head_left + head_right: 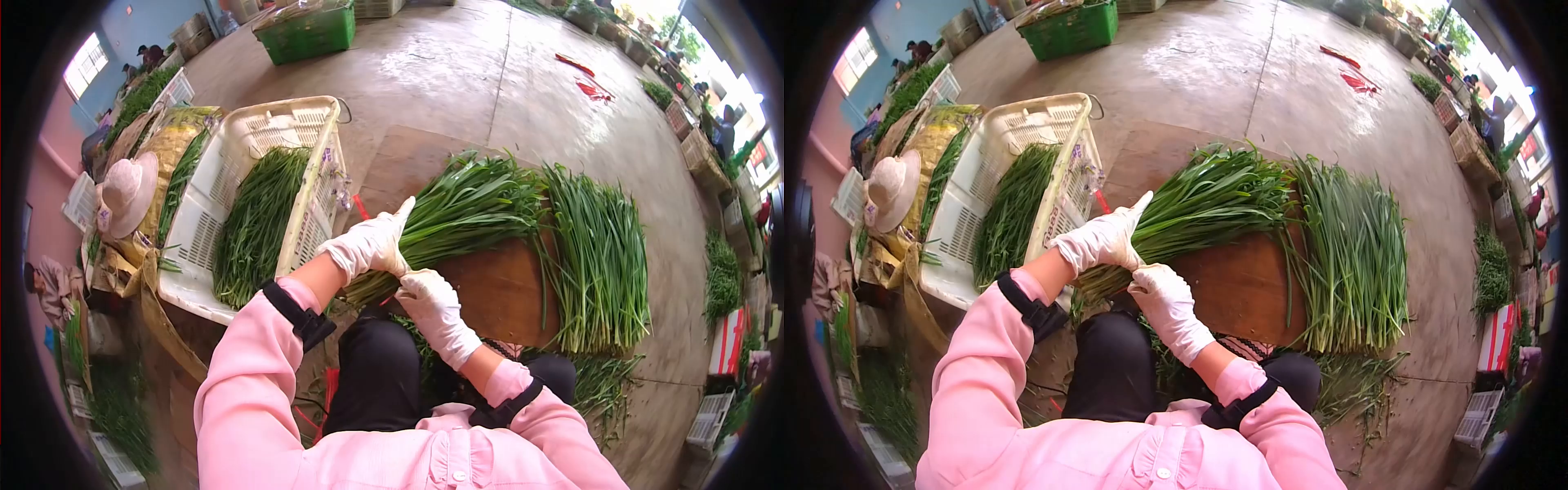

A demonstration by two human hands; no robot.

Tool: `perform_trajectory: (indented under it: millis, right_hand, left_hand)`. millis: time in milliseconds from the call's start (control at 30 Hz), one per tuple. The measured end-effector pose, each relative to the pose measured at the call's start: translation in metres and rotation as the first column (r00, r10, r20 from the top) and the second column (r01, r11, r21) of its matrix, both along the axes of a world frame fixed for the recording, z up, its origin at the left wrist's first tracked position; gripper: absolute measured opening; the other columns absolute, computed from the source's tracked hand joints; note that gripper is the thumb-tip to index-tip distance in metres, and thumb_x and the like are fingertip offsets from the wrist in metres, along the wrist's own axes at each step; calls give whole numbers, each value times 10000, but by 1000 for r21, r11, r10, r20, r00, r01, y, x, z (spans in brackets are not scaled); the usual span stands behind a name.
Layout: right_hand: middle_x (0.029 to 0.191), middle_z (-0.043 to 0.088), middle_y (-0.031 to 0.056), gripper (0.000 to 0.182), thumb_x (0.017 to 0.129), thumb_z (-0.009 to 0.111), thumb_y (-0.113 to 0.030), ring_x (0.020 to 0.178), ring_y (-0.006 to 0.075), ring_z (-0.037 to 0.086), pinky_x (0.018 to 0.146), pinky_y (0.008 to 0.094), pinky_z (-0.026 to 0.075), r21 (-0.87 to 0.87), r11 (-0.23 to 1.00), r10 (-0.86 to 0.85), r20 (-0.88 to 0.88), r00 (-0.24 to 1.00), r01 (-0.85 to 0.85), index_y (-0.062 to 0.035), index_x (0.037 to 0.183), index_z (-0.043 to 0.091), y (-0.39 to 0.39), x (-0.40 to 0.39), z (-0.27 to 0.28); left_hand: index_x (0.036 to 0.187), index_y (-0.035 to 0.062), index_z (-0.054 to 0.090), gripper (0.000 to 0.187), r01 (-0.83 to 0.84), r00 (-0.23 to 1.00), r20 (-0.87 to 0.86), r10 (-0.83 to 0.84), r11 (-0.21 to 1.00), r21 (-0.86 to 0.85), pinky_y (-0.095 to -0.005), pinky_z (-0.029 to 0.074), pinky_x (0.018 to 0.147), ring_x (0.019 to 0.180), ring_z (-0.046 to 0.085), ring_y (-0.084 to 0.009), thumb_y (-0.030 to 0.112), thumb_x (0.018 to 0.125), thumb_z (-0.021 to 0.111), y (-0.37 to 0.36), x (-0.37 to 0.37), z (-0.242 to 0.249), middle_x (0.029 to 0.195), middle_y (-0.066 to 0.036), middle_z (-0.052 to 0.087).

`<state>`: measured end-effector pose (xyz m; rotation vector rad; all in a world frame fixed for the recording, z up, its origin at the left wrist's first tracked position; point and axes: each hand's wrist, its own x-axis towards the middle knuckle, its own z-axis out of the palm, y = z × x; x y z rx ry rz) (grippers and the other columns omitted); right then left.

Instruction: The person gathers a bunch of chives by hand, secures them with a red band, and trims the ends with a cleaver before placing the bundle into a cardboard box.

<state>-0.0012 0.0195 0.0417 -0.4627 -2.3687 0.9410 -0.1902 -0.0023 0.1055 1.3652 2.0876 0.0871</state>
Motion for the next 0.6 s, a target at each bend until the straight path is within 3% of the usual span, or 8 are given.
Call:
perform_trajectory:
  millis: [233,300,433,533,567,600]
  right_hand:
    - [792,640,146,50,803,651,-100,754,380,669,649,487,538,165,969,169,107,980,-185,-95,807,601,7,4,-11]
    - [792,641,148,45,806,636,-88,732,384,665,625,486,537,282,934,143,271,952,-220,-101,813,593,7,4,-10]
    - [791,645,146,52,803,630,-74,746,380,674,638,490,541,290,925,140,344,928,-247,-110,827,600,5,6,-7]
    - [783,641,127,65,800,634,-67,719,371,652,629,452,532,204,949,182,265,947,-239,-112,834,601,1,4,-9]
    - [772,625,120,74,789,634,-57,694,365,615,618,426,512,-362,927,172,167,971,-102,-104,827,592,-6,2,-9]
    - [761,608,113,83,777,634,-48,668,360,578,607,400,493,-814,580,106,92,990,14,-96,821,583,-10,1,-8]
  left_hand:
    - [1635,79,-22,1487,4,999,47,-4,1000,1,-441,445,1093,1311,525,-432,369,563,967,-3,-2,4,1421,-322,494]
    - [1633,71,-18,1485,11,998,54,-12,1000,20,-442,445,1093,1312,523,-431,367,562,967,-3,-2,2,1421,-319,496]
    - [1630,53,-13,1489,2,999,41,-4,999,38,-439,445,1092,1307,525,-427,365,552,966,-5,-1,3,1416,-313,504]
    - [1630,46,-3,1489,-4,999,50,2,999,36,-430,442,1095,1311,522,-421,375,546,965,-5,0,7,1413,-311,507]
    - [1629,42,3,1490,-9,999,54,8,1000,22,-425,440,1097,1314,520,-418,382,544,965,-4,0,9,1412,-312,508]
    - [1629,42,3,1490,-9,998,56,8,1000,22,-425,440,1097,1314,520,-418,382,544,965,-4,0,9,1412,-312,508]
